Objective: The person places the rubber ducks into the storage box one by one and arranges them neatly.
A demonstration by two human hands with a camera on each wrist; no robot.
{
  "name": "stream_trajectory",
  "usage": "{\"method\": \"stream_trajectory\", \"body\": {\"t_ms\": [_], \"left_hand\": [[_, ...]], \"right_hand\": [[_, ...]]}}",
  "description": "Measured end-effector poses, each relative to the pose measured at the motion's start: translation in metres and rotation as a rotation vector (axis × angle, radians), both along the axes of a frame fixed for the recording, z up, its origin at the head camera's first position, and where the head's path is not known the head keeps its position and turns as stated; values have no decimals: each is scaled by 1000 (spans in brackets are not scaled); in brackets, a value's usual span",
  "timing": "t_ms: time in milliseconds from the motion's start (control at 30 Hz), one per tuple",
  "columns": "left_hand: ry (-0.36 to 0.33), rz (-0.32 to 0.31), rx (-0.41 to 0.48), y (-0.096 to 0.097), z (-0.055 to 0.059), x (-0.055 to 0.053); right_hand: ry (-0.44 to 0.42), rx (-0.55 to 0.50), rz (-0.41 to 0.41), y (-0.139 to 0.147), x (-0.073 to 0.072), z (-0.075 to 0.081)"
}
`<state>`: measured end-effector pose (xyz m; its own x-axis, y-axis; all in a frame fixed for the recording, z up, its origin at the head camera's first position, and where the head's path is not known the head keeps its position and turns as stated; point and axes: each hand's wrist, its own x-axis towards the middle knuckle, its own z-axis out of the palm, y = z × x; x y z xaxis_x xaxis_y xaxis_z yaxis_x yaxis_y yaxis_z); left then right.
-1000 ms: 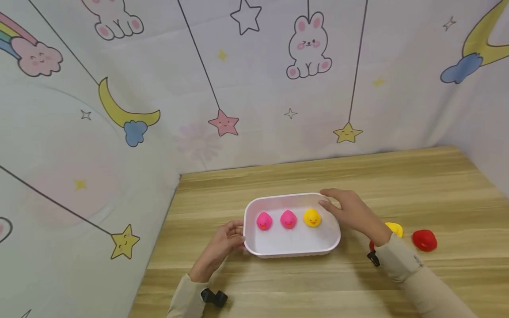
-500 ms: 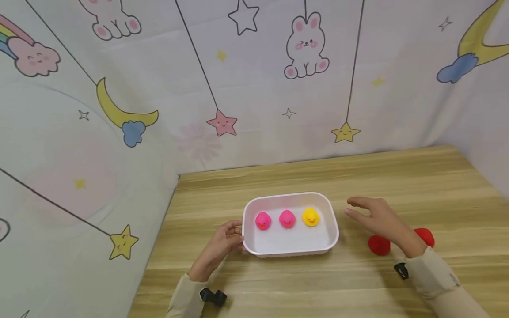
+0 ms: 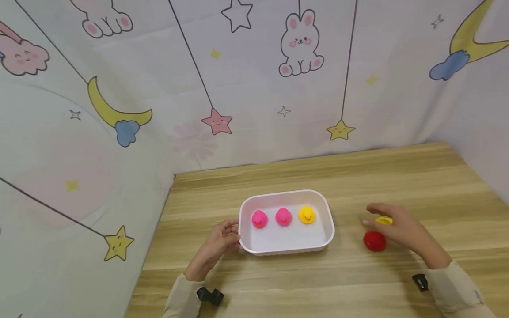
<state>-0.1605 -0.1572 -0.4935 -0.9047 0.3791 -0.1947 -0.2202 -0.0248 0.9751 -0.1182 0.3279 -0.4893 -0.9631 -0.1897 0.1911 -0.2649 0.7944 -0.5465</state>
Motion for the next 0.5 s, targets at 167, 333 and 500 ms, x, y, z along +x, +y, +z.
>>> {"method": "stream_trajectory", "body": {"t_ms": [167, 333, 500], "left_hand": [[1, 6, -6, 1, 0, 0], [-7, -2, -2, 1, -1, 0], [-7, -6, -1, 2, -2, -1]], "right_hand": [[-41, -24, -42, 7, 12, -3], [44, -52, -63, 9, 21, -6], [155, 4, -80, 12, 26, -9]]}}
